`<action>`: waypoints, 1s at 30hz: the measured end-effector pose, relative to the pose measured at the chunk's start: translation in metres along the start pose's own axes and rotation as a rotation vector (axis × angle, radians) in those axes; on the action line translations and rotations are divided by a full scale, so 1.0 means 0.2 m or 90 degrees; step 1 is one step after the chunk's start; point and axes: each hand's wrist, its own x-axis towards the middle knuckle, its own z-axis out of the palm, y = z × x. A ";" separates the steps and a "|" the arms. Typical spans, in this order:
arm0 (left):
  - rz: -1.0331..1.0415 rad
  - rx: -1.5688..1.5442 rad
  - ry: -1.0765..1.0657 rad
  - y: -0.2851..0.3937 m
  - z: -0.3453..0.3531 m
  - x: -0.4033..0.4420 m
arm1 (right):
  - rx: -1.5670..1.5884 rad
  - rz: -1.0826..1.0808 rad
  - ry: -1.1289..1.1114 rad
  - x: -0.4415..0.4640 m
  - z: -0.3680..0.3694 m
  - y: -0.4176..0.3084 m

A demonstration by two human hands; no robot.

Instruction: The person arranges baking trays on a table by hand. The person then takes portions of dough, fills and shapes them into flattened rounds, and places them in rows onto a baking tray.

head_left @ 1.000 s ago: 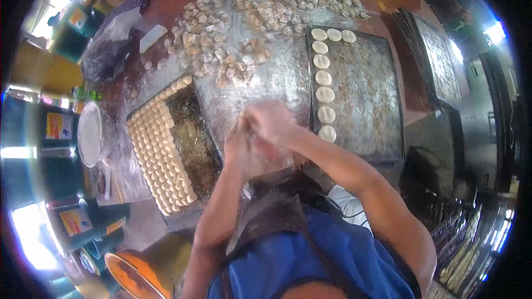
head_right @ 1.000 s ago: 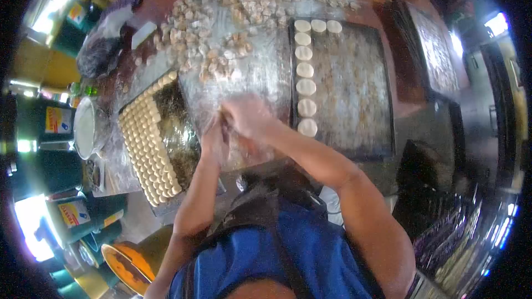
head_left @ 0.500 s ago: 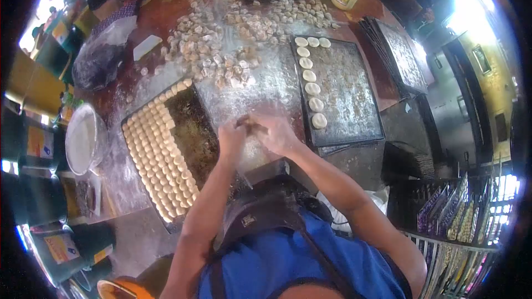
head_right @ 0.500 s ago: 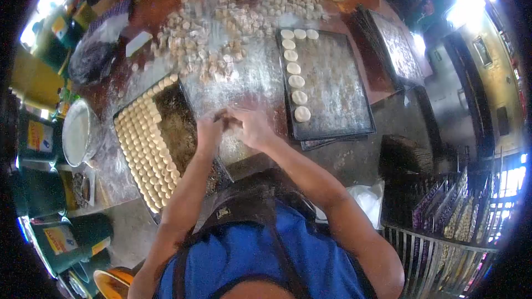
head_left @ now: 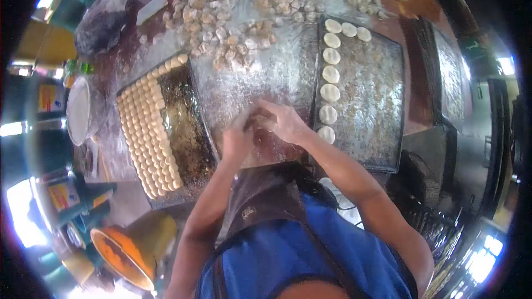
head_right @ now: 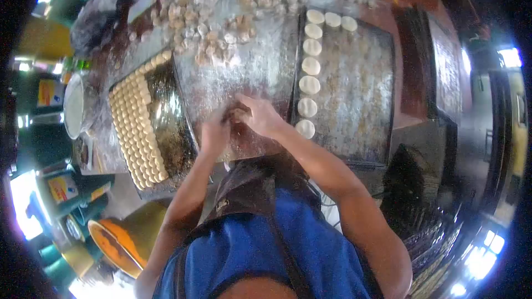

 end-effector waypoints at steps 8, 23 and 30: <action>0.062 0.037 0.039 0.03 -0.03 -0.03 | -0.104 -0.033 -0.107 0.14 -0.03 -0.11; -0.005 0.137 0.243 -0.40 -0.77 0.17 | -0.472 0.278 -0.126 0.19 0.20 -0.28; -0.154 0.313 0.170 -0.40 -1.04 0.36 | -0.147 0.132 -0.155 -0.02 -0.28 -0.11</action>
